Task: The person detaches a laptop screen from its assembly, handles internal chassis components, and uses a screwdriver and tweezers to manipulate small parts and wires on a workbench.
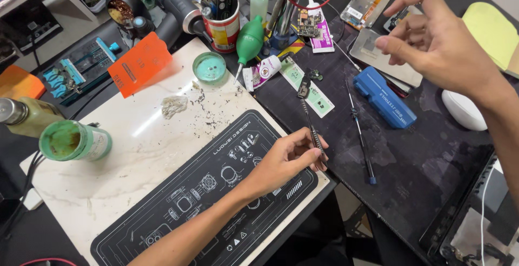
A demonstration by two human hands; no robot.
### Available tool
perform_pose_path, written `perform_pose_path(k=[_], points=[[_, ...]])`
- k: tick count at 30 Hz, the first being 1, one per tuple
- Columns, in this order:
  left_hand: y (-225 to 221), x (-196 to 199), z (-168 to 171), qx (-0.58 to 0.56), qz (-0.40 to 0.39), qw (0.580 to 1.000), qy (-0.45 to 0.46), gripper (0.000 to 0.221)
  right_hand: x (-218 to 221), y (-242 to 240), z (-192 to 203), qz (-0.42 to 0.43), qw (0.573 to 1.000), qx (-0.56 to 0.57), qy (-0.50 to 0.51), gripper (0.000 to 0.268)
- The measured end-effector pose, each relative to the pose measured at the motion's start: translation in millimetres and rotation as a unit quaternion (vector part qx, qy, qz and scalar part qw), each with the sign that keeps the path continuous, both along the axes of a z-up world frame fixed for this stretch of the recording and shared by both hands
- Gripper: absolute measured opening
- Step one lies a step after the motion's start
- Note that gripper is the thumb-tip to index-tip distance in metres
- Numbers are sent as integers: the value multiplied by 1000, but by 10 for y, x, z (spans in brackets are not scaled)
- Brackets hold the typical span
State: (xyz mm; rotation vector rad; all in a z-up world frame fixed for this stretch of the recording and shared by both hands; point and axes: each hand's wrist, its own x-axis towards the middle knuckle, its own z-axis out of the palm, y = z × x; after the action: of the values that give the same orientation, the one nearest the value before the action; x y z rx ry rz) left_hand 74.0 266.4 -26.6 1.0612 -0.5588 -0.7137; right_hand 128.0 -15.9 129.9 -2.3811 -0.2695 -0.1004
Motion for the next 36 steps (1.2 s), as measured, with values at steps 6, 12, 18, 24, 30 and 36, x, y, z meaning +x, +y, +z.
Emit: perform_pose_path(k=[6, 12, 18, 24, 30, 36], points=[[-7, -20, 14, 0, 7, 1000, 1, 21, 8, -26, -29, -14, 992, -122, -16, 38], [-7, -20, 19, 1, 9, 1000, -2, 21, 88, -114, -114, -37, 972, -210, -97, 39], [14, -25, 29, -4, 12, 1000, 4, 21, 105, -59, -184, -111, 974, -100, -168, 31], [25, -23, 16, -4, 13, 1000, 8, 22, 228, -46, -94, -183, 976, -13, -114, 43], [13, -23, 19, -5, 16, 1000, 4, 23, 350, -169, -101, -176, 977, 39, -115, 53], [27, -19, 14, 6, 16, 1000, 1, 22, 341, -356, -264, -159, 979, 84, -95, 74]])
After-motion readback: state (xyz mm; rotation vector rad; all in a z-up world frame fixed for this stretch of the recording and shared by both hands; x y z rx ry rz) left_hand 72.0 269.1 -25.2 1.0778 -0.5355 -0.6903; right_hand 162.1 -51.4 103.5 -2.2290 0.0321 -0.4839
